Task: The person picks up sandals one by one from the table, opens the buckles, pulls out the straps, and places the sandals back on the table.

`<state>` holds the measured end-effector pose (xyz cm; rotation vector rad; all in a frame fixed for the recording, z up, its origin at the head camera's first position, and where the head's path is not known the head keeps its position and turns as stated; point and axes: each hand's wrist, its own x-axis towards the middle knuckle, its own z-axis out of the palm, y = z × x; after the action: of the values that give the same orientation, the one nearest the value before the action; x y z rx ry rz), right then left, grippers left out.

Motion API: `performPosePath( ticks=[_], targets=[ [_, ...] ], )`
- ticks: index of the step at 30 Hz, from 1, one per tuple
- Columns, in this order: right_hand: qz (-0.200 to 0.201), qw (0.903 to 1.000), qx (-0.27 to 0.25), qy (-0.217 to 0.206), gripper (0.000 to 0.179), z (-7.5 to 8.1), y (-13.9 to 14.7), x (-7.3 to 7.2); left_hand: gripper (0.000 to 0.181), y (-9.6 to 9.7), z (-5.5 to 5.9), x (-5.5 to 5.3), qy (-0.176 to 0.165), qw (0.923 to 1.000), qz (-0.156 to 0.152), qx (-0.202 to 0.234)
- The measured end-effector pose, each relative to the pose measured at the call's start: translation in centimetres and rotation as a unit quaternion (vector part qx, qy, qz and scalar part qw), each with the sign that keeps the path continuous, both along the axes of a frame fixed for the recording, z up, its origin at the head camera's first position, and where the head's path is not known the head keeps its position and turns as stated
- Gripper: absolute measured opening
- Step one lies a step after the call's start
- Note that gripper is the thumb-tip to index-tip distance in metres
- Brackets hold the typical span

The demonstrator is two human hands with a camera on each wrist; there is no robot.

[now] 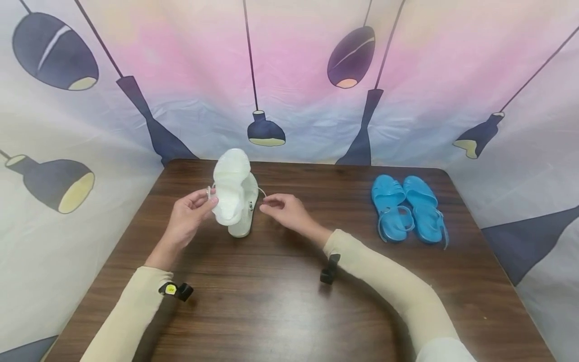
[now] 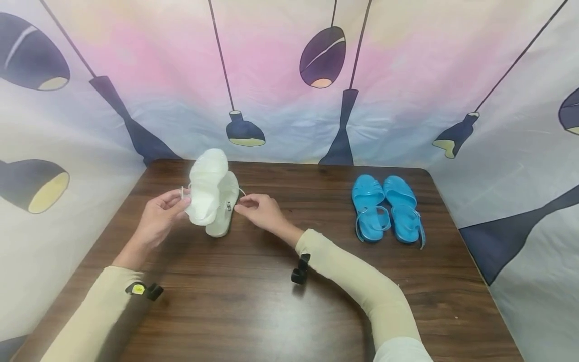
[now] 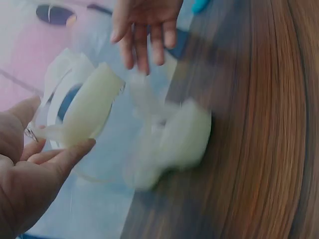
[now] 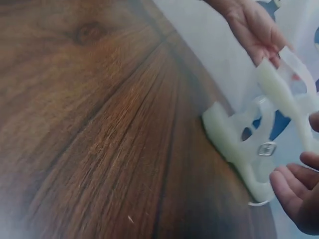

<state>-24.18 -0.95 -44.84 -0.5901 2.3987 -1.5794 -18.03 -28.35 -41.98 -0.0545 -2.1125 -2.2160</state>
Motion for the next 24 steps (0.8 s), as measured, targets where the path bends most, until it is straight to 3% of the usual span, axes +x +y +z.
performPosePath(
  ticks=[4,9,16,24],
  targets=[
    [0.005,0.9989,0.042,-0.022,0.059,-1.0,-1.5,-0.4,0.039,-2.2,-0.6,-0.2,0.007,1.0,0.005,0.005],
    [0.009,0.9978,0.052,-0.04,0.069,-1.8,-3.0,-0.3,0.039,-4.6,-1.5,-0.3,-0.001,0.9999,0.013,-0.01],
    [0.029,0.997,0.012,-0.071,0.065,-2.6,-3.9,0.1,0.039,-6.9,-3.4,-0.5,0.004,0.9997,0.015,-0.017],
    [0.027,0.9963,0.009,-0.081,0.06,-2.9,-4.1,0.1,0.042,-8.7,-5.3,-0.8,0.012,0.9992,0.017,-0.035]
  ],
)
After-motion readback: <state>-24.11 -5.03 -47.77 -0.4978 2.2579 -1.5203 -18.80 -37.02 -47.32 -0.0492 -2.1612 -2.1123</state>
